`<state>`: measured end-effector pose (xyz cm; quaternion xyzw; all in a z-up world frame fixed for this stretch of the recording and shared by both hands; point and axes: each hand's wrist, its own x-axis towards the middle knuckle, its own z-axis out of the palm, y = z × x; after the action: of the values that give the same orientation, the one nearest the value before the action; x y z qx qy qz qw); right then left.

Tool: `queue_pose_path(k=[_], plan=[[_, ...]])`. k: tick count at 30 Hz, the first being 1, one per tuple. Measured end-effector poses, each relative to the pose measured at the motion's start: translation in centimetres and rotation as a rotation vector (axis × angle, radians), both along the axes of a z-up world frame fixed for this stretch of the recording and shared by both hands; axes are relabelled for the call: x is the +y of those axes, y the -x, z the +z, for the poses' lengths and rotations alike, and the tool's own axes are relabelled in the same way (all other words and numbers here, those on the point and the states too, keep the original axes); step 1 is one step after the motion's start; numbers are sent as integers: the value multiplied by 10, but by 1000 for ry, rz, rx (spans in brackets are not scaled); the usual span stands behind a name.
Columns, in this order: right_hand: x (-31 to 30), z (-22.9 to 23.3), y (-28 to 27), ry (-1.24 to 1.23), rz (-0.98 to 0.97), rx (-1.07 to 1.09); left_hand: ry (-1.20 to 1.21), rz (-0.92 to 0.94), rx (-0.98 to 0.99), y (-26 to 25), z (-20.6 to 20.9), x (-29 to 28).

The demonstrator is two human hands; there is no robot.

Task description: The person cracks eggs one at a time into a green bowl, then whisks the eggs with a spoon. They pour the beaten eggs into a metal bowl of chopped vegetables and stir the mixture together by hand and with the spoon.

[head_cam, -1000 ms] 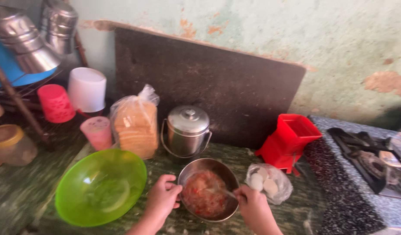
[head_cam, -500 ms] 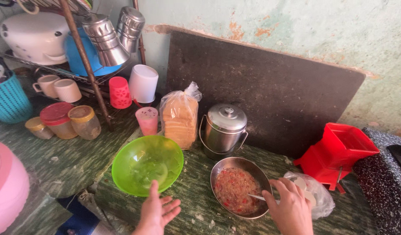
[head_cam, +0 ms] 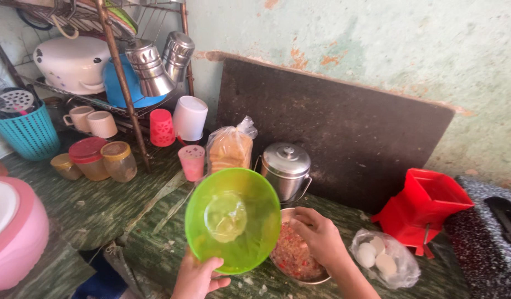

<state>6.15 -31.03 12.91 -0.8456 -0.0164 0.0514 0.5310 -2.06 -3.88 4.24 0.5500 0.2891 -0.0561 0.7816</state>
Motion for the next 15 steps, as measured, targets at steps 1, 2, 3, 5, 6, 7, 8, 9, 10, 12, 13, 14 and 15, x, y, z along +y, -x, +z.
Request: queue_pose_path(k=[1, 2, 3, 5, 6, 7, 8, 9, 10, 12, 13, 14, 15], plan=[[-2, 2, -3, -25, 6, -3, -19, -48, -24, -1, 11, -6], [-5, 3, -6, -49, 12, -7, -25, -123, -37, -3, 22, -11], [-11, 2, -7, 59, -21, -52, -32, -200, -52, -8, 30, -16], [-26, 1, -7, 277, -92, -134, -16, -301, -88, -12, 47, -26], [-32, 1, -7, 249, -112, -125, 9, -327, -107, -17, 56, -29], [-39, 0, -7, 220, -130, -119, 33, -352, -129, -22, 63, -32], [-44, -1, -8, 192, -149, -113, 168, -398, -200, -29, 69, -37], [-46, 0, -7, 207, -163, -108, 305, -442, -271, -37, 77, -39], [-47, 3, -6, 222, -176, -103, 443, -484, -342, -44, 85, -43], [-51, 10, -6, 258, -207, -311, 455, -475, -364, -61, 96, -52], [-53, 16, -4, 283, -223, -520, 463, -472, -375, -68, 102, -56], [-54, 22, -2, 309, -235, -730, 416, -450, -375, -74, 107, -61], [-56, 26, 0, 440, -296, -857, 369, -425, -372, -80, 109, -67]])
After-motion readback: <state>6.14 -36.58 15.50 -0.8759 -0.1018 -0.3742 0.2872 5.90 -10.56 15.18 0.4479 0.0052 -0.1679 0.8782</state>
